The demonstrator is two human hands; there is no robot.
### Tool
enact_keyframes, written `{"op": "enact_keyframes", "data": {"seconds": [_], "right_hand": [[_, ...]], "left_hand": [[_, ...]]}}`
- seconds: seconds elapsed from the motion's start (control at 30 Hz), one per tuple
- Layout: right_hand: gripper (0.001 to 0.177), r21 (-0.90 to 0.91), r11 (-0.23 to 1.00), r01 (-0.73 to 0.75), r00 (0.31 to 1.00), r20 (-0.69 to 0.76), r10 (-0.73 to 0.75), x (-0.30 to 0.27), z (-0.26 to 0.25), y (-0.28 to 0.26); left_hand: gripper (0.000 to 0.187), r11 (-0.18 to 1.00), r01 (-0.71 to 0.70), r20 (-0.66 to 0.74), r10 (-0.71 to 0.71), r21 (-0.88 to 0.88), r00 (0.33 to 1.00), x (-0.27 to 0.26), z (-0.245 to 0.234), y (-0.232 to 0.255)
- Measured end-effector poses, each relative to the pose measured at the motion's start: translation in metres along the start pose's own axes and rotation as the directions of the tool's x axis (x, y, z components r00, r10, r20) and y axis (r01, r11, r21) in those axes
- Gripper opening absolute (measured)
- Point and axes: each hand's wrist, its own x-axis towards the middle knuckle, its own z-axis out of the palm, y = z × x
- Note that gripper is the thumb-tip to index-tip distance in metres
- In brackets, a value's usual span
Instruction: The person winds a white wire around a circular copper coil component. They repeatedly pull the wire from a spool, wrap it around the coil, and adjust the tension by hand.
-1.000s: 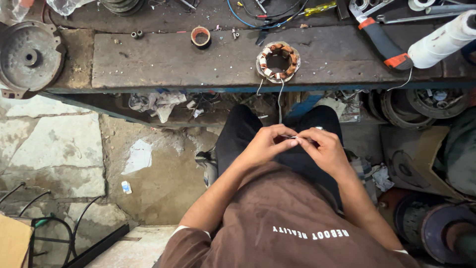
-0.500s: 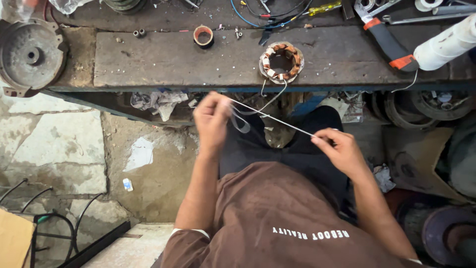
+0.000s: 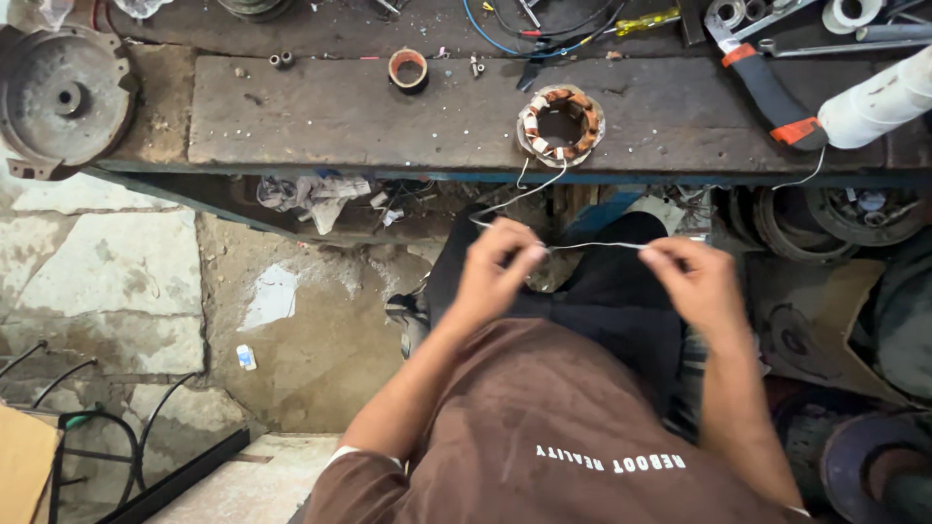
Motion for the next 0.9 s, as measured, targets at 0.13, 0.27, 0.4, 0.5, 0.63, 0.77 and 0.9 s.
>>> {"op": "enact_keyframes", "data": {"seconds": [0.13, 0.27, 0.4, 0.5, 0.63, 0.77, 0.9], "right_hand": [[0.013, 0.065, 0.987, 0.147, 0.977, 0.149, -0.155, 0.006, 0.034, -0.033], [0.013, 0.053, 0.996, 0.075, 0.981, 0.176, -0.084, 0.017, 0.040, -0.050], [0.014, 0.072, 0.997, 0.013, 0.968, 0.250, -0.031, 0.024, 0.032, -0.043], [0.015, 0.083, 0.995, -0.063, 0.958, 0.286, 0.037, 0.020, 0.021, -0.025], [0.016, 0.119, 0.979, -0.168, 0.959, 0.250, 0.134, 0.010, 0.004, 0.001], [0.016, 0.251, 0.952, -0.177, 0.964, 0.238, 0.116, 0.005, -0.006, 0.011], [0.015, 0.050, 0.994, -0.102, 0.978, 0.188, 0.091, 0.011, -0.012, -0.006]], "left_hand": [[0.008, 0.979, 0.052, 0.098, -0.033, -0.195, 0.995, -0.004, 0.043, -0.009], [0.018, 0.724, 0.431, 0.232, -0.364, -0.539, 0.902, 0.000, 0.055, -0.028], [0.012, 0.807, 0.476, 0.361, -0.353, -0.350, 0.863, -0.001, 0.051, -0.044], [0.019, 0.941, 0.248, 0.124, -0.225, -0.229, 0.967, 0.006, 0.032, -0.051], [0.020, 0.943, 0.148, -0.152, -0.200, -0.299, 0.968, 0.022, -0.012, -0.046], [0.021, 0.905, 0.216, -0.196, -0.303, -0.367, 0.933, 0.030, -0.045, -0.017], [0.032, 0.774, -0.058, -0.244, 0.269, 0.630, 0.932, 0.038, -0.051, 0.026]]}}
